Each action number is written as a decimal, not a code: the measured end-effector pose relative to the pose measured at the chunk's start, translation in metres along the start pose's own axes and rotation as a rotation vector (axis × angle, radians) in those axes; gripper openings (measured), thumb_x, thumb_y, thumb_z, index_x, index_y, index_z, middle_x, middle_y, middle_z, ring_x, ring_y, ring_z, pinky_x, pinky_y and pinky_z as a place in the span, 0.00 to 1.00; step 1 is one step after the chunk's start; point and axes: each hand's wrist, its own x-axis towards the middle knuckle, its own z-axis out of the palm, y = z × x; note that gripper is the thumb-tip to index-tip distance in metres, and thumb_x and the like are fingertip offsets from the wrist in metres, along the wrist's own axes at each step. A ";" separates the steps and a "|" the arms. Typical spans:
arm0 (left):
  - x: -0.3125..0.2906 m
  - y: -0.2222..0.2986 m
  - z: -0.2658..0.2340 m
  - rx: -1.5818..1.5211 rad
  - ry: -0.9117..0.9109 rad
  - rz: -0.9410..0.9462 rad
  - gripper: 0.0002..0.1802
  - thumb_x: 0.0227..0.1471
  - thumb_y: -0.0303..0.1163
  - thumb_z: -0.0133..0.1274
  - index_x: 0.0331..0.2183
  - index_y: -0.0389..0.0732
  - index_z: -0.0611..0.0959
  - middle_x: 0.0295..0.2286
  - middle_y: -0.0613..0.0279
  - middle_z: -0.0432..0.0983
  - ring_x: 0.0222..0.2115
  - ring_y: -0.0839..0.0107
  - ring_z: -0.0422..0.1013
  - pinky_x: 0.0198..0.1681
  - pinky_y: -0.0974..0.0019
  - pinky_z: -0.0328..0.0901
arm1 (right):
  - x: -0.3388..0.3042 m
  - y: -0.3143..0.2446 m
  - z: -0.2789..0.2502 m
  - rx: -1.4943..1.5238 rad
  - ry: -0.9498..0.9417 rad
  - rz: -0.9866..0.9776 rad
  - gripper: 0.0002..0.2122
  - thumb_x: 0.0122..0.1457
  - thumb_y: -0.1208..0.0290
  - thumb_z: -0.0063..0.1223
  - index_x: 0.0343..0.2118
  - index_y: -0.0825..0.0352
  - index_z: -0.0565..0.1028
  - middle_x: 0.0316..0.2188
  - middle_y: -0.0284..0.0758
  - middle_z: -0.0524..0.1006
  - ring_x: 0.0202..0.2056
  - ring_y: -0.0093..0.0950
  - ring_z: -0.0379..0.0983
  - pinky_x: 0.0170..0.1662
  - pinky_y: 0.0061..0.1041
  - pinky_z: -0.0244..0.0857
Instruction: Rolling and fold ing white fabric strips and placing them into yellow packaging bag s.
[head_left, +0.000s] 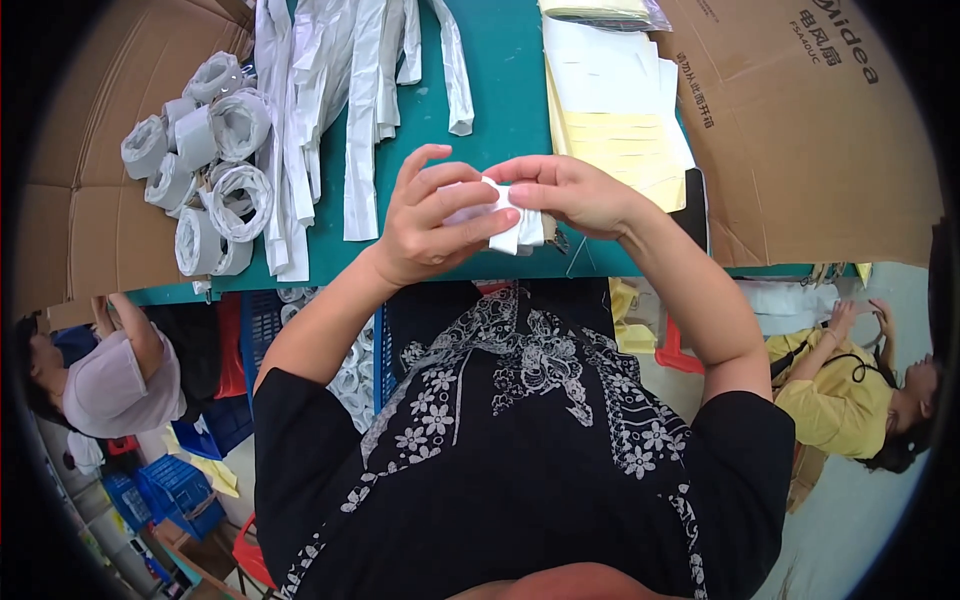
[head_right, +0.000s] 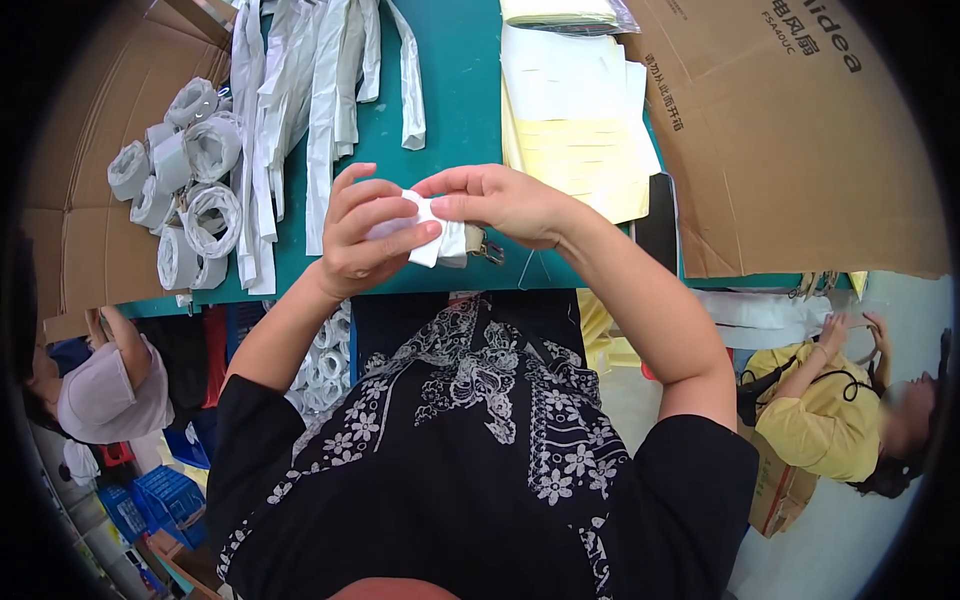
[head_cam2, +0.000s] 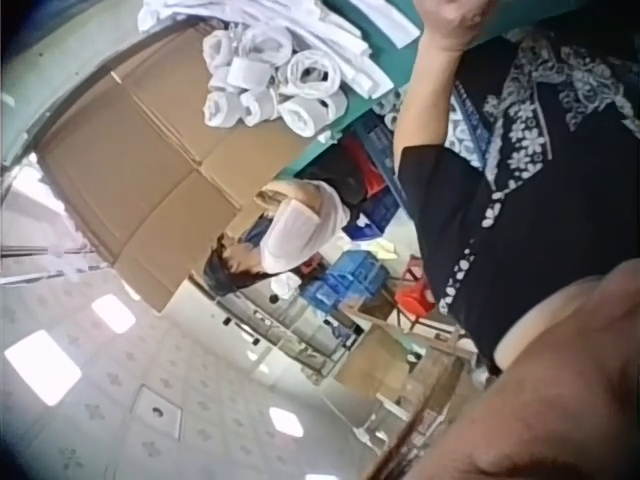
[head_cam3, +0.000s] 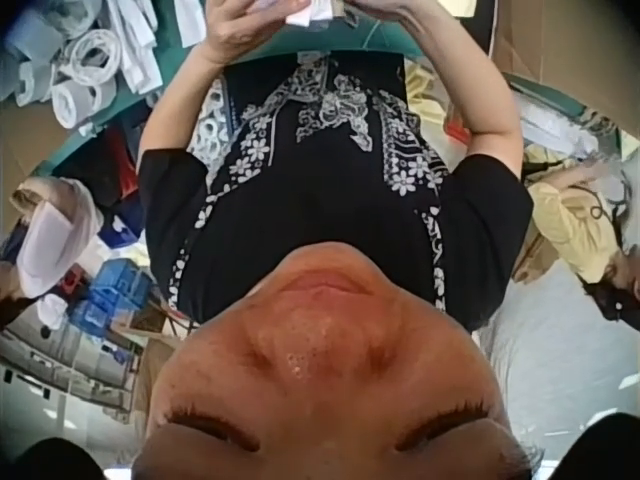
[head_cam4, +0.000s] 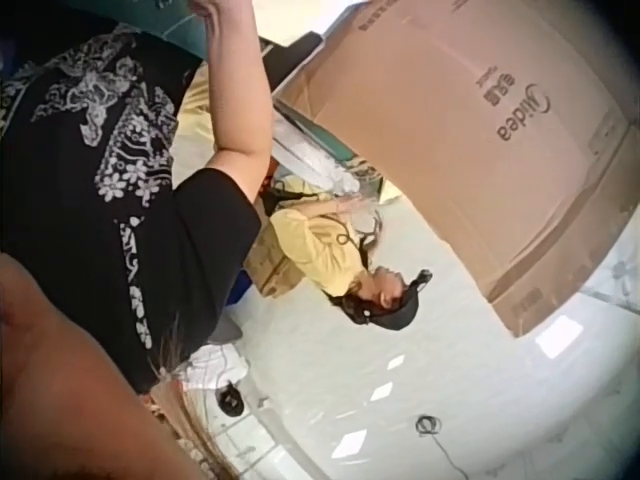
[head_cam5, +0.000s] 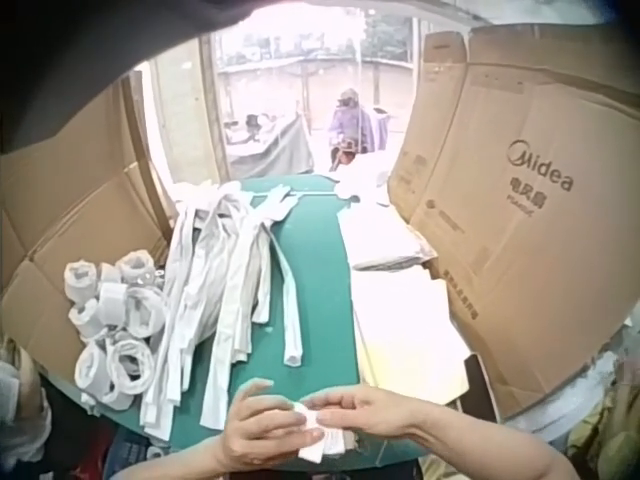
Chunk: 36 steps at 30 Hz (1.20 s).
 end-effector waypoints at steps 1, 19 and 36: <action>-0.003 -0.001 0.000 0.065 0.041 0.065 0.19 0.30 0.32 0.60 0.33 0.52 0.82 0.32 0.74 0.72 0.33 0.72 0.67 0.44 0.57 0.58 | 0.001 0.003 0.004 0.001 -0.007 0.003 0.19 0.56 0.73 0.49 0.49 0.72 0.64 0.41 0.36 0.73 0.42 0.22 0.69 0.45 0.21 0.64; -0.006 -0.013 -0.022 0.167 -0.266 0.149 0.13 0.35 0.33 0.59 0.30 0.41 0.80 0.26 0.68 0.72 0.28 0.72 0.70 0.43 0.55 0.63 | 0.028 0.020 0.018 0.007 0.311 0.073 0.13 0.59 0.69 0.43 0.43 0.71 0.71 0.35 0.33 0.75 0.34 0.20 0.72 0.37 0.17 0.67; 0.027 -0.201 -0.209 0.934 -0.013 -0.749 0.14 0.56 0.45 0.39 0.38 0.50 0.75 0.29 0.53 0.75 0.28 0.53 0.72 0.29 0.56 0.64 | 0.064 0.004 -0.015 -0.149 0.634 -0.161 0.18 0.58 0.62 0.46 0.50 0.63 0.67 0.46 0.31 0.69 0.48 0.22 0.63 0.51 0.24 0.54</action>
